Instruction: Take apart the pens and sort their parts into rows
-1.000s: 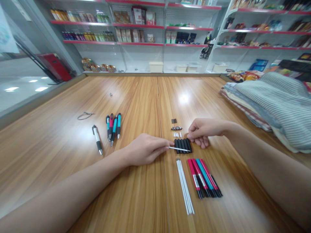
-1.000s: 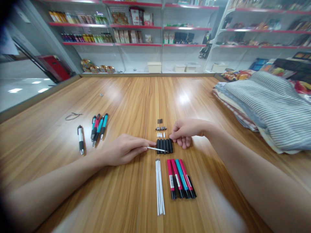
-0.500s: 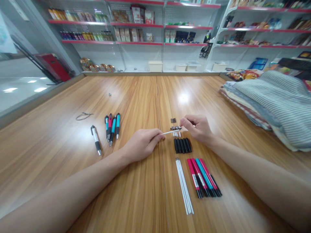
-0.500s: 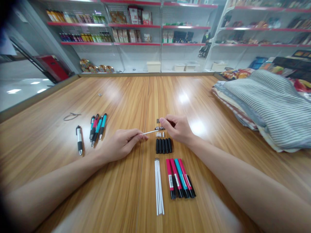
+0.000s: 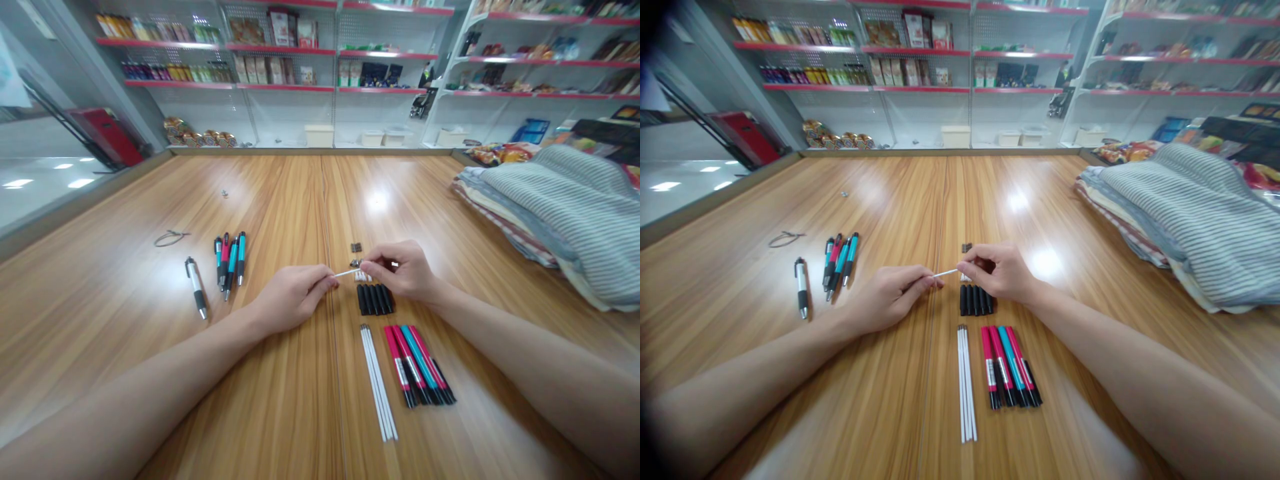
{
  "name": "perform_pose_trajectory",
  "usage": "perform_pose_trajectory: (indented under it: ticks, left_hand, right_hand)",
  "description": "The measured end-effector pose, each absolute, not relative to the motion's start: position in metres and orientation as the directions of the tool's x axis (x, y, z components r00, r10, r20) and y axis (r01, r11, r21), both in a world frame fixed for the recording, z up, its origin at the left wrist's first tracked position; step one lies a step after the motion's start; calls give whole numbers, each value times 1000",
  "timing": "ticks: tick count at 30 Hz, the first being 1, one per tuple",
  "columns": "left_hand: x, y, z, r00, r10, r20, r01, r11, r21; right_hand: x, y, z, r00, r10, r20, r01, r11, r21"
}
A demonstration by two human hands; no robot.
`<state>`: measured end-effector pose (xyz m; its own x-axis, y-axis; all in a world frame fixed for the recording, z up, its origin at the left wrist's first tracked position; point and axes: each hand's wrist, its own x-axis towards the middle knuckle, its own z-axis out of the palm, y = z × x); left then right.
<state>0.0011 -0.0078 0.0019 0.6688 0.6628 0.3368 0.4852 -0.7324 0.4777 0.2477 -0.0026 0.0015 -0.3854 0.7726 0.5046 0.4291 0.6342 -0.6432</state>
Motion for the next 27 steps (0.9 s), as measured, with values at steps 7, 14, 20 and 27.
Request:
perform_pose_trajectory:
  ticks: [7, 14, 20, 27]
  left_hand:
    - [2, -8, 3, 645, 685, 339, 504, -715, 485]
    - [2, -8, 5, 619, 691, 375, 499, -713, 492]
    - [1, -8, 4, 606, 673, 423, 465, -732, 498]
    - [0, -10, 5, 530, 689, 494, 462, -723, 513]
  right_hand:
    - [250, 0, 1, -319, 800, 509, 534, 595, -600]
    - [254, 5, -2, -178, 856, 485, 464, 508, -726]
    - [257, 11, -4, -102, 890, 444, 361, 449, -817]
    - [261, 14, -8, -96, 905, 414, 319, 422, -849]
